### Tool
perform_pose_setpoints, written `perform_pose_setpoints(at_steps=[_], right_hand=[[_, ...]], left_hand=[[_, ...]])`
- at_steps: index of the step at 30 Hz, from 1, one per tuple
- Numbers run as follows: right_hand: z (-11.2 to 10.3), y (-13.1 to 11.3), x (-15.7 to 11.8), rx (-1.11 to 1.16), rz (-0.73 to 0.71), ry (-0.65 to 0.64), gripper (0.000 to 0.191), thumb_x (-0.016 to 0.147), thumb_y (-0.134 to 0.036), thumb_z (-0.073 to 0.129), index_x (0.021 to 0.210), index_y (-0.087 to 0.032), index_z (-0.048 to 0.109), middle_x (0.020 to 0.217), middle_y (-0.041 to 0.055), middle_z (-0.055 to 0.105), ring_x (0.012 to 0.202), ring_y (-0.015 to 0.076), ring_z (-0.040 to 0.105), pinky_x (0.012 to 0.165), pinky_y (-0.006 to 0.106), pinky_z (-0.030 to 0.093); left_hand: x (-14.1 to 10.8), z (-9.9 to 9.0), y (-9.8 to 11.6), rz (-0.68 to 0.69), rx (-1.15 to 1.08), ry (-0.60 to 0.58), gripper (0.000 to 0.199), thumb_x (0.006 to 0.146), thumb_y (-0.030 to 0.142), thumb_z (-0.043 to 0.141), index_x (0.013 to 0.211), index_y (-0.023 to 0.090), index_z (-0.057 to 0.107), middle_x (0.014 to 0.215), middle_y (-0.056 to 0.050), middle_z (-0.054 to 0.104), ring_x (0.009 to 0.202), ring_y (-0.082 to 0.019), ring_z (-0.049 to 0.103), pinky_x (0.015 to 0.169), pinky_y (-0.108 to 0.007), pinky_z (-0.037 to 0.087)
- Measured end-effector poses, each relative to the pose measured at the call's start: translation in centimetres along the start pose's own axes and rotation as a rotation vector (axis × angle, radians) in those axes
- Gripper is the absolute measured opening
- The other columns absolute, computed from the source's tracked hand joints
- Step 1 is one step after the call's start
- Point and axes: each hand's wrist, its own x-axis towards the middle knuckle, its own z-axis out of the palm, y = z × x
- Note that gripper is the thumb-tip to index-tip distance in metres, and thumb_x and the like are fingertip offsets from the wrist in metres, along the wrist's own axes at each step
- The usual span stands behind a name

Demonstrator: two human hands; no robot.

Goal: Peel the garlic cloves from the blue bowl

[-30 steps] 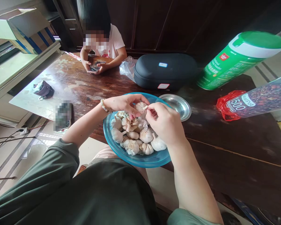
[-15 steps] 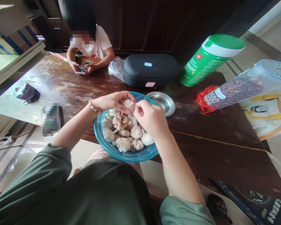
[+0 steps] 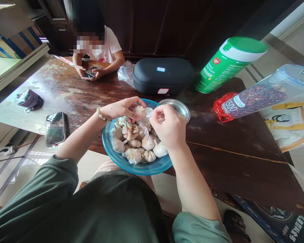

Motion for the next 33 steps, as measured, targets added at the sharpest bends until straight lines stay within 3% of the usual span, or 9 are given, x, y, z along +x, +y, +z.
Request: perform_pose_setpoints(at_steps=[3,10,13,15,17,20,24,29,33], right_hand=[[-0.1,0.0,0.0,0.002,0.015,-0.015,0.009,0.081,-0.019,0.055,0.076,-0.026,0.056,0.068,0.0031,0.068,0.059,0.0213,0.064,0.059,0.035,0.052],[0.1,0.0,0.0,-0.129,-0.086,-0.209,0.02,0.079,-0.02,0.058,0.062,-0.023,0.048,0.058,0.0004,0.059,0.053,0.017,0.054,0.051,0.03,0.034],[0.1,0.1,0.0,-0.056,-0.06,-0.188,0.016,0.085,-0.028,0.061,0.071,-0.023,0.055,0.064,0.0008,0.061,0.057,0.017,0.056,0.054,0.03,0.038],[0.1,0.2,0.0,0.027,-0.052,-0.176,0.01,0.088,-0.03,0.063,0.093,-0.021,0.062,0.071,0.0008,0.063,0.059,0.0169,0.058,0.057,0.03,0.044],[0.2,0.3,0.0,0.087,-0.099,-0.196,0.02,0.09,-0.028,0.061,0.109,-0.021,0.062,0.08,0.0022,0.066,0.065,0.0177,0.061,0.063,0.03,0.049],[0.3,0.3,0.0,0.095,-0.226,-0.218,0.011,0.094,-0.023,0.057,0.101,-0.022,0.065,0.089,0.0049,0.068,0.08,0.0204,0.066,0.072,0.032,0.052],[0.4,0.1,0.0,0.077,-0.317,-0.204,0.009,0.094,-0.02,0.057,0.091,-0.022,0.066,0.088,0.0052,0.066,0.083,0.0209,0.066,0.073,0.032,0.053],[0.4,0.2,0.1,0.014,-0.342,-0.151,0.006,0.092,-0.021,0.059,0.087,-0.023,0.063,0.092,0.0063,0.064,0.086,0.023,0.065,0.075,0.036,0.054],[0.4,0.5,0.3,0.051,-0.311,-0.128,0.006,0.091,-0.02,0.058,0.087,-0.023,0.06,0.098,0.0083,0.064,0.094,0.0252,0.065,0.082,0.04,0.054]], left_hand=[[0.1,0.0,-0.1,0.019,-0.002,0.001,0.052,0.069,0.018,0.081,0.11,0.014,0.051,0.076,0.002,0.061,0.058,-0.007,0.056,0.058,-0.022,0.043],[0.3,-0.3,-0.7,0.091,-0.04,0.062,0.054,0.069,0.017,0.078,0.116,0.016,0.052,0.084,0.001,0.061,0.064,-0.007,0.055,0.061,-0.02,0.044],[0.5,-0.5,-0.8,0.099,-0.022,0.036,0.058,0.067,0.017,0.079,0.12,0.015,0.055,0.091,-0.001,0.064,0.071,-0.008,0.057,0.067,-0.022,0.047],[0.6,-0.5,-0.8,0.099,-0.013,-0.005,0.061,0.066,0.018,0.08,0.122,0.014,0.057,0.097,-0.003,0.066,0.079,-0.011,0.06,0.074,-0.024,0.05],[0.7,-0.5,-0.7,0.11,0.031,-0.058,0.061,0.063,0.02,0.082,0.12,0.012,0.061,0.103,-0.005,0.068,0.089,-0.015,0.061,0.082,-0.027,0.051],[0.7,-0.6,-0.7,0.109,0.143,-0.128,0.061,0.063,0.025,0.084,0.12,0.012,0.065,0.108,-0.006,0.068,0.096,-0.018,0.062,0.087,-0.03,0.051],[0.5,-0.6,-0.9,0.085,0.211,-0.155,0.068,0.067,0.034,0.084,0.128,0.013,0.062,0.103,-0.007,0.07,0.085,-0.017,0.065,0.078,-0.031,0.054],[0.8,-0.6,-1.0,0.065,0.229,-0.119,0.062,0.073,0.037,0.081,0.127,0.013,0.063,0.097,-0.009,0.072,0.068,-0.015,0.065,0.064,-0.03,0.055],[0.0,0.3,-0.4,0.141,0.496,0.076,0.051,0.084,0.035,0.071,0.128,0.012,0.062,0.115,-0.014,0.069,0.088,-0.021,0.069,0.083,-0.037,0.057]])
